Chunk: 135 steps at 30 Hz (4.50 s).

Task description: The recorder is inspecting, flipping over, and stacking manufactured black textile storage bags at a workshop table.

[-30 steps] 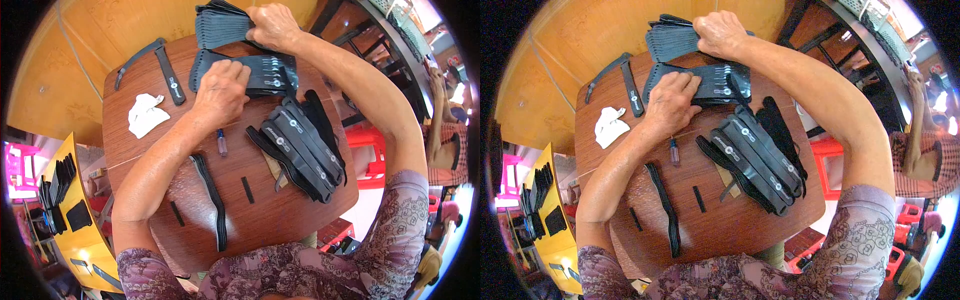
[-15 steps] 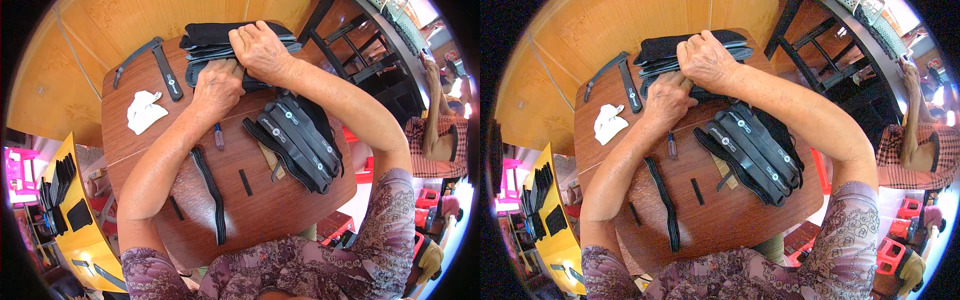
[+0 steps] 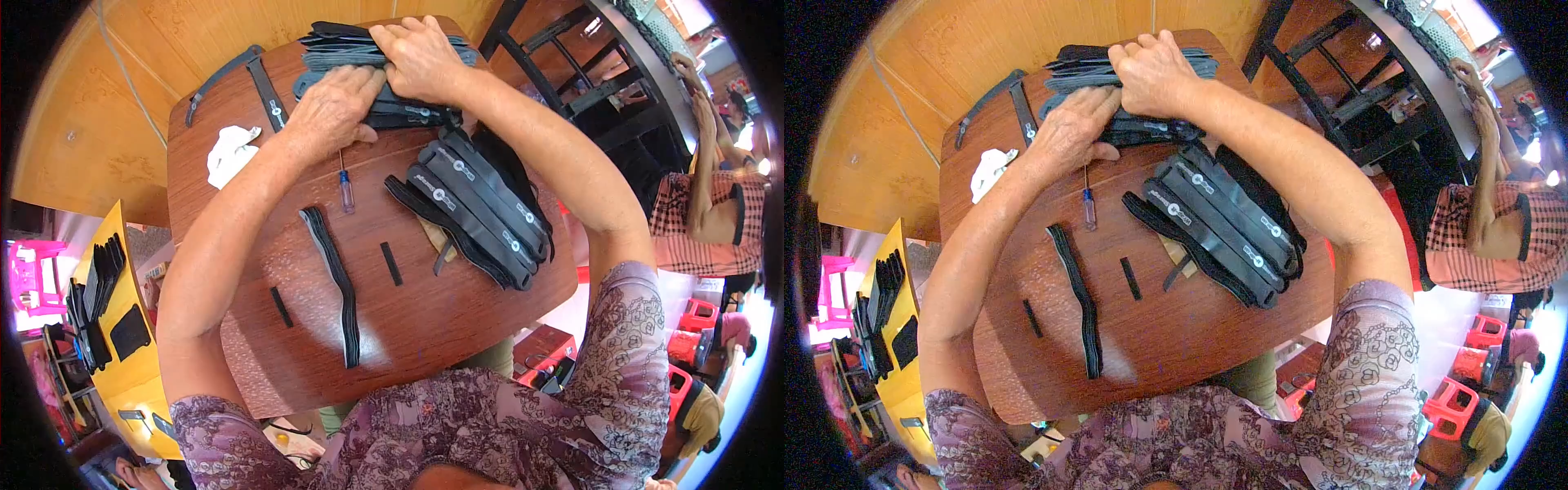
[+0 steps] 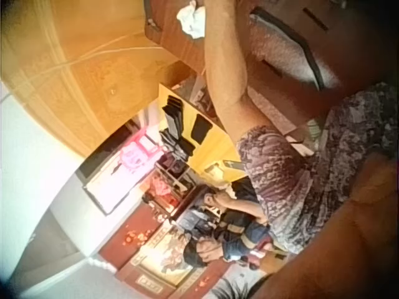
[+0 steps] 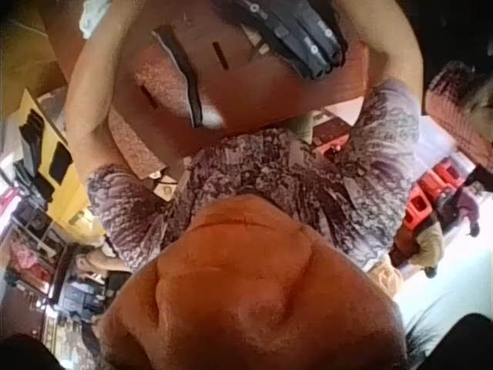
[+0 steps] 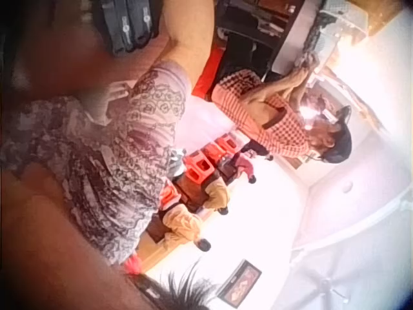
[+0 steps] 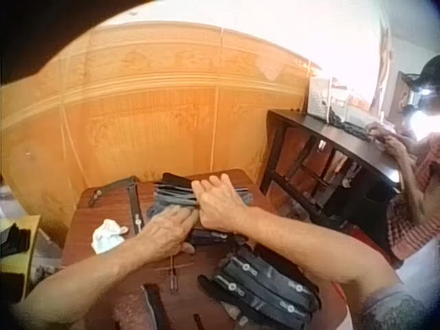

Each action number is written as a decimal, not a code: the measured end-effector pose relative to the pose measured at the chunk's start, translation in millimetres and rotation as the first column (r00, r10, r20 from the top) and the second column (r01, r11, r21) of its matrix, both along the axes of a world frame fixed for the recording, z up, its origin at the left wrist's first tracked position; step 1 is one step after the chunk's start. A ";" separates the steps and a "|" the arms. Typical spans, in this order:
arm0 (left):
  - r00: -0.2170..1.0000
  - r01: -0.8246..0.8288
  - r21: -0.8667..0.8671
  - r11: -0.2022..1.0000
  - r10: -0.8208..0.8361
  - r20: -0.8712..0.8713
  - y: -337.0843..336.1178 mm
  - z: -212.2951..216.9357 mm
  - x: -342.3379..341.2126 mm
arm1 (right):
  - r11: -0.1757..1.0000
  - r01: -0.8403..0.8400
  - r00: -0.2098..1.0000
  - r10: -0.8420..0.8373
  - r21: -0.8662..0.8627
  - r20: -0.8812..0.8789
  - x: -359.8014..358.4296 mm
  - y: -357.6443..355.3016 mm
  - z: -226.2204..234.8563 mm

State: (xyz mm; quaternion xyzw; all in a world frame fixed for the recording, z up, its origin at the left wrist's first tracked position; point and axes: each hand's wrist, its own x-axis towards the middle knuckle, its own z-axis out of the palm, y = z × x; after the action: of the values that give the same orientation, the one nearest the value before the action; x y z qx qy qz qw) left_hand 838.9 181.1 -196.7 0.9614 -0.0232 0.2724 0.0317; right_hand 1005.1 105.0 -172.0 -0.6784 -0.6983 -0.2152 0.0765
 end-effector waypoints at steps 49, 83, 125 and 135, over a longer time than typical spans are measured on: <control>0.933 -0.361 -0.818 0.449 0.183 -0.311 -96.3 17.4 55.7 | 0.856 -0.021 0.845 -0.260 -0.516 -0.467 41.9 -6.6 35.1; 0.920 -0.304 -0.776 0.553 0.383 -0.087 -115.6 0.1 60.0 | 0.897 -0.059 0.836 -0.195 -0.438 -0.513 30.8 -0.1 40.2; 0.937 0.171 -0.767 -0.618 0.343 -0.068 2.2 -4.2 53.3 | 0.935 -0.068 0.326 -0.308 -0.348 -0.894 62.2 14.9 8.5; 0.859 0.508 -0.723 -0.469 0.336 0.385 18.5 10.4 79.1 | 0.971 -0.108 0.107 -0.202 -0.213 -0.974 48.7 -14.6 84.4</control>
State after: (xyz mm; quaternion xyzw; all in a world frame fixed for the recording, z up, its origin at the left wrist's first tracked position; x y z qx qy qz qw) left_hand 918.0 199.6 -186.3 0.3375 0.1226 0.3779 0.8534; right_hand 1053.9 90.4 -87.6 -0.6731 -0.4655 0.3733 0.4368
